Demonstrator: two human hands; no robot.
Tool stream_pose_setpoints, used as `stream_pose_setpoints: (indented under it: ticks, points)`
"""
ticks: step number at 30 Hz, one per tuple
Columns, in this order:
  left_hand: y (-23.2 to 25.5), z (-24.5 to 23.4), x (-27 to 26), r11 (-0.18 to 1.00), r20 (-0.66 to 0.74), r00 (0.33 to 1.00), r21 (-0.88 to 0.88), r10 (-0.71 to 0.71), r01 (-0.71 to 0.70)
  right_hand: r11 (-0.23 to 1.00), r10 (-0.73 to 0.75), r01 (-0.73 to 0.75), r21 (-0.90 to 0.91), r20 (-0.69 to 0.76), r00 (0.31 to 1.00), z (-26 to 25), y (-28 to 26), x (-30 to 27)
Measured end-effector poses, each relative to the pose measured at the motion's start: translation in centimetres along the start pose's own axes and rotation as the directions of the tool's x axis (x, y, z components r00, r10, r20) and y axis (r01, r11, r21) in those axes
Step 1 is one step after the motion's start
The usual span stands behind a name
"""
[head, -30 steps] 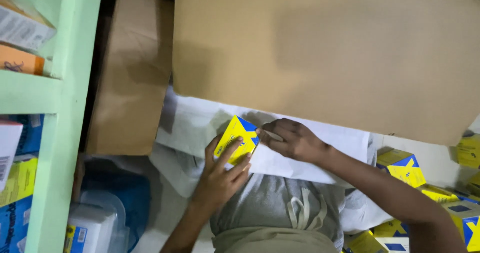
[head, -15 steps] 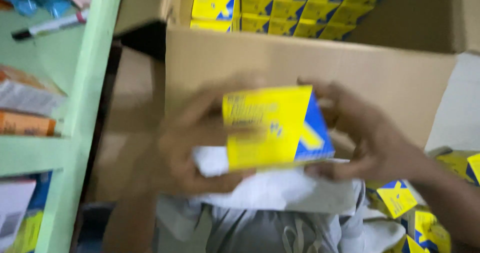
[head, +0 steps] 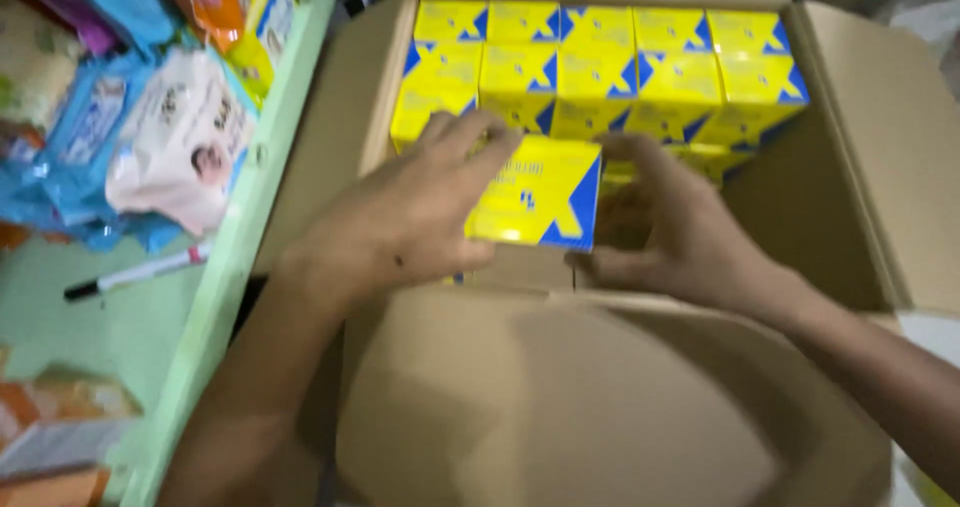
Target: The person packs medication blisters into small retail boxes and organizes them into a larger shipping carton.
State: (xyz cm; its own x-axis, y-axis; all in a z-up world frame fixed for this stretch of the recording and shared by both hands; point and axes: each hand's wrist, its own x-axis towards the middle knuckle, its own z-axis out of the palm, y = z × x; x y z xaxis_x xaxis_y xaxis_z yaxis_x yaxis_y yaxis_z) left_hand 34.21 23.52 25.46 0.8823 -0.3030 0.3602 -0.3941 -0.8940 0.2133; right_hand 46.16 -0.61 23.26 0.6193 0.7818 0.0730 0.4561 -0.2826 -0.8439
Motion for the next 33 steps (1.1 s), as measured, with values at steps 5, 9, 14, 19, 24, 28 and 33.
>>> stream_pose_setpoints:
  ticks: [5,9,14,19,24,28,33]
  points:
    - [-2.8,0.7,0.3,0.999,0.035,0.999,0.042,0.030,-0.032,0.986,0.006,-0.002,-0.164,0.021,1.000,1.1,1.3,3.7]
    - [-3.7,1.6,0.9,0.984,0.229,0.961,-0.052,-0.154,0.170,0.967,-0.077,0.107,-0.232,0.137,0.988,1.6,3.6,5.5]
    - [-5.4,2.8,-0.1,0.985,0.237,0.961,-0.059,-0.141,0.159,0.982,0.022,0.014,-0.187,0.193,0.981,2.5,4.8,7.2]
    - [-6.9,2.3,-1.2,0.987,0.221,0.966,-0.058,-0.135,0.151,0.993,0.085,-0.064,-0.098,0.225,0.971,4.6,5.7,8.0]
    - [-8.3,2.0,-0.7,0.984,0.242,0.955,0.087,-0.171,0.154,0.995,-0.004,0.018,-0.095,0.147,0.989,6.3,4.6,9.9]
    - [-10.0,3.6,-1.2,0.967,0.153,0.974,0.219,-0.165,0.130,0.994,-0.053,0.065,-0.088,0.133,0.990,7.9,6.1,11.4]
    - [-11.6,4.0,-1.6,0.952,0.158,0.969,0.272,-0.187,0.139,0.993,-0.074,0.083,-0.080,0.116,0.990,9.3,6.5,12.5]
